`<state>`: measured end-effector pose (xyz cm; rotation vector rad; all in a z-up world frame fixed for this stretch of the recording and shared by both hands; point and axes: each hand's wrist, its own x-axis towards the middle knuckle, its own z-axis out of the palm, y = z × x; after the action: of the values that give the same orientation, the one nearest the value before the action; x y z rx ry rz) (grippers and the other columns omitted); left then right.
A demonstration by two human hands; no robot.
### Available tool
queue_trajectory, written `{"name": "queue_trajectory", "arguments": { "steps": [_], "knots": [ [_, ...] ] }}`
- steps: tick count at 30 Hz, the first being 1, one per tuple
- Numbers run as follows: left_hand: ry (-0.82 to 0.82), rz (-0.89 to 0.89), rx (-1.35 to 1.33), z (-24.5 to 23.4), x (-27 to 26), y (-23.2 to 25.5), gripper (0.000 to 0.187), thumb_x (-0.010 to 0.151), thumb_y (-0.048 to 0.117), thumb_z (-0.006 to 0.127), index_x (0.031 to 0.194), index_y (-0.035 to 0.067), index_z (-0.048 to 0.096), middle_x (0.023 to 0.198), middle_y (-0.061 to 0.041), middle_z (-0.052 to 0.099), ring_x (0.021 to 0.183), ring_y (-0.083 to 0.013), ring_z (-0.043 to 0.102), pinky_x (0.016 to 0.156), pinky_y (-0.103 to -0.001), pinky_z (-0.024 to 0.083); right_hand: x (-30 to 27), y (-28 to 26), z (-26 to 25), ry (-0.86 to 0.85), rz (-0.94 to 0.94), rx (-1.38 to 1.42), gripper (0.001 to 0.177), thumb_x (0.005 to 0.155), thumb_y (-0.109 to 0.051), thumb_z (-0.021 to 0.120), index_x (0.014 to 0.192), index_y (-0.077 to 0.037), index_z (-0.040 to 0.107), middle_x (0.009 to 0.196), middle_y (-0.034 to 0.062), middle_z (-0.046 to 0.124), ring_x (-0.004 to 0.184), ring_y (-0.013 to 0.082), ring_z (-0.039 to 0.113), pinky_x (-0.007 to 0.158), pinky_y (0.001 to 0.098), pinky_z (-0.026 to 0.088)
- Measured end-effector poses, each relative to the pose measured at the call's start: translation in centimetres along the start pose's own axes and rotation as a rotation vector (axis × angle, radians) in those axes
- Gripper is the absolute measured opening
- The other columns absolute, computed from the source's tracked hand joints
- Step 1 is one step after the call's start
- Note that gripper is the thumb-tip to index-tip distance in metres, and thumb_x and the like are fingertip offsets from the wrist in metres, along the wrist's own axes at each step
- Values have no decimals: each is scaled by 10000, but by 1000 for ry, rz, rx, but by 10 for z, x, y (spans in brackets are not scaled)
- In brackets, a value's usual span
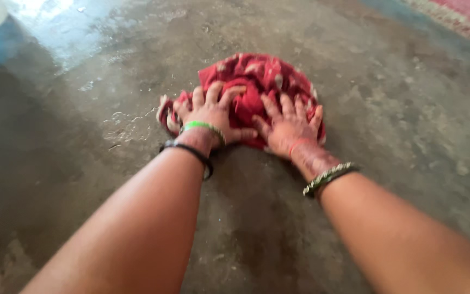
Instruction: The person washes a red cloth by soaking it in a bucket of water, wringing it out, and then scrubbing it against the floor before wringing it again.
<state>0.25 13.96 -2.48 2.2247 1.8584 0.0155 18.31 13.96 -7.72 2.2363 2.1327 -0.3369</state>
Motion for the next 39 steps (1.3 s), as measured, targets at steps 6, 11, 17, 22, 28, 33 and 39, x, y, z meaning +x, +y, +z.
{"name": "queue_trajectory", "arguments": {
  "steps": [6,11,17,22,28,33,39],
  "knots": [
    [-9,-28,-45,2,-81,7,1066,617,724,815,1512,477,292,1655,30,191,1535,-294,111,1138,-759,97,-81,-8,12,-22,-29,-17,700,962,-690,325,1596,-436,174,1708,-19,77,1570,290,4,1187,675,-64],
    [-83,-108,-45,2,-152,15,1073,635,713,822,1519,490,256,1658,48,161,1540,-285,77,1144,-759,86,-147,-17,17,-73,-57,-41,710,957,-683,352,1596,-436,166,1702,1,58,1564,293,-7,1180,674,-62],
    [-184,-166,-61,-1,-198,17,1141,643,695,820,1574,534,182,1657,62,83,1531,-282,21,1121,-758,94,-194,-21,20,-61,-110,-2,720,936,-683,399,1584,-443,199,1695,4,61,1551,301,3,1174,683,-51],
    [-173,-141,13,-1,-176,11,1107,631,724,822,1522,505,201,1659,55,96,1535,-279,29,1112,-789,57,-181,-25,17,-44,-95,-31,716,920,-696,412,1561,-427,238,1692,5,57,1545,320,-2,1151,701,-44],
    [-40,-60,5,1,-106,-15,1110,583,763,808,1509,492,260,1656,30,165,1527,-287,96,1098,-786,97,-108,-35,5,-22,-76,3,727,919,-717,387,1569,-428,239,1689,13,77,1548,332,-6,1155,704,-56],
    [3,-40,60,-8,-35,-31,1105,595,812,761,1521,496,249,1652,19,182,1517,-321,117,1097,-777,129,-32,-43,-7,-19,-62,-7,735,922,-738,342,1583,-452,194,1701,-2,67,1562,323,-14,1162,714,-53],
    [-22,-82,44,-22,26,-39,1086,615,832,736,1520,519,224,1660,25,153,1523,-340,91,1108,-763,119,34,-47,-20,-7,-57,14,721,931,-751,311,1585,-483,166,1713,-11,46,1570,306,-13,1181,698,-53]
  ]
}}
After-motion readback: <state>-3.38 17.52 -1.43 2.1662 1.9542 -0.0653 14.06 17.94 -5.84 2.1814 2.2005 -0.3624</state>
